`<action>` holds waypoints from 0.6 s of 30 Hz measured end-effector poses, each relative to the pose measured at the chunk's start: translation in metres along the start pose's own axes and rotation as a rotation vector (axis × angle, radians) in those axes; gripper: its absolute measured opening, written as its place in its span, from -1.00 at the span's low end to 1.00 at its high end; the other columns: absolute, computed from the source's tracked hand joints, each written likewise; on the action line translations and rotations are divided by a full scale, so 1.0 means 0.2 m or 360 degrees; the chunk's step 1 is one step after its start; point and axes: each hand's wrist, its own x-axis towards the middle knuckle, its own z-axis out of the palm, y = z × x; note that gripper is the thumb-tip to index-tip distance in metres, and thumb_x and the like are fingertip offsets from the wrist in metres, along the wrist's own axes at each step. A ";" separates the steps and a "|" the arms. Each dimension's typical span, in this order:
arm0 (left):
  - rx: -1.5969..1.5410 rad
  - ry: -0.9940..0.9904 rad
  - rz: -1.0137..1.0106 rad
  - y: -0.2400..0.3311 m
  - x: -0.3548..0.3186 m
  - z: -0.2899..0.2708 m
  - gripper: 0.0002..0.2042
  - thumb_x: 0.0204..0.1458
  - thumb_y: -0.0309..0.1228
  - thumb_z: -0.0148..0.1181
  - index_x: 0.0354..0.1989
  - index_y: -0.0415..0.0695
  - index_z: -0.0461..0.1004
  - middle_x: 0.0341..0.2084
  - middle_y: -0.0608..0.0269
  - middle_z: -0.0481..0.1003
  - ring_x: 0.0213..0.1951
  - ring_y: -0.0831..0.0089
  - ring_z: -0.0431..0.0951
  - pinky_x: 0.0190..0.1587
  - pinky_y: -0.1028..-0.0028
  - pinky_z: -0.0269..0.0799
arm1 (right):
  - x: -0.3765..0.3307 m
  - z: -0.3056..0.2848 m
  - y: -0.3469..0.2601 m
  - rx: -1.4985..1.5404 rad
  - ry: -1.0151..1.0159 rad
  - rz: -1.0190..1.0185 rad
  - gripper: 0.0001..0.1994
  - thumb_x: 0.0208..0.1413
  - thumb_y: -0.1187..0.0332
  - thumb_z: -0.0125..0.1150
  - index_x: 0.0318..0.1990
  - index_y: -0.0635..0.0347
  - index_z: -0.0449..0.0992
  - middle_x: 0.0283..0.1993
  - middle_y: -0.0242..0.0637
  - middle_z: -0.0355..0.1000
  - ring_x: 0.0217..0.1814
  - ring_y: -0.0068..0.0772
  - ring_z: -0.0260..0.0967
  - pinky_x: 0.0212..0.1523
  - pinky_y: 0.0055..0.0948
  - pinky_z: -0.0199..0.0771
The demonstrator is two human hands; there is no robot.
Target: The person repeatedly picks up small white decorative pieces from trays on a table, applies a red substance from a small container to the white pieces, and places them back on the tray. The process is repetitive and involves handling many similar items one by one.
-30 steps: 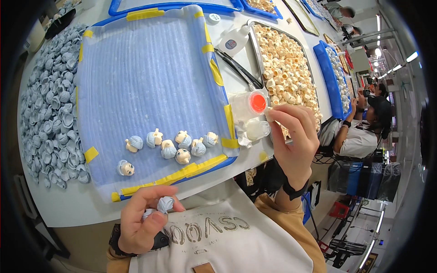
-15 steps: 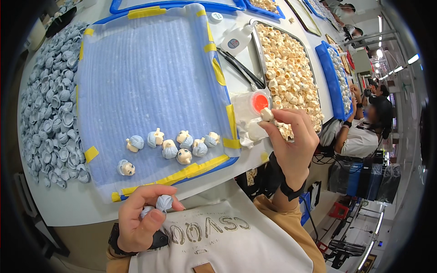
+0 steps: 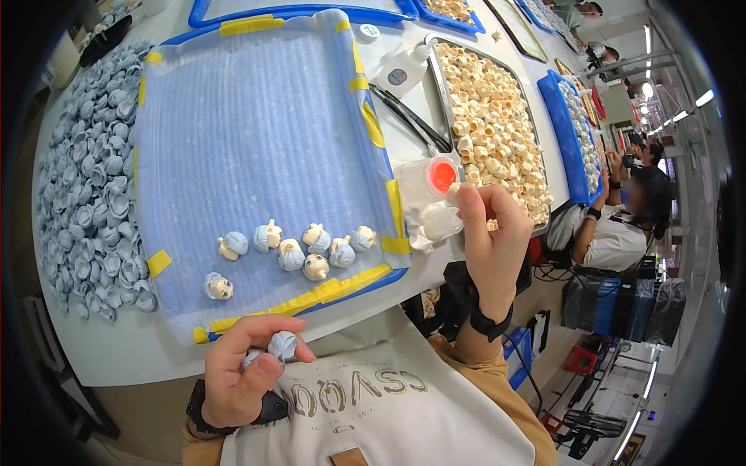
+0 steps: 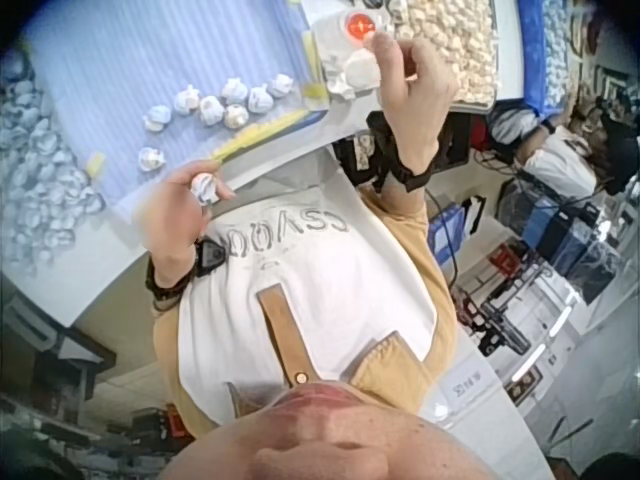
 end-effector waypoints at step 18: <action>-0.0283 0.0052 0.0145 0.01 0.02 0.05 -0.61 0.07 -0.34 0.09 -0.01 -0.34 0.23 -0.28 0.08 0.46 -0.25 0.55 0.44 -0.19 0.56 0.33 | -0.22 0.04 -0.25 0.1623 -0.0789 -0.0306 -0.65 -0.24 0.58 0.36 -0.21 0.29 0.44 -0.25 -0.10 0.45 -0.21 -0.26 0.41 -0.21 -0.41 0.38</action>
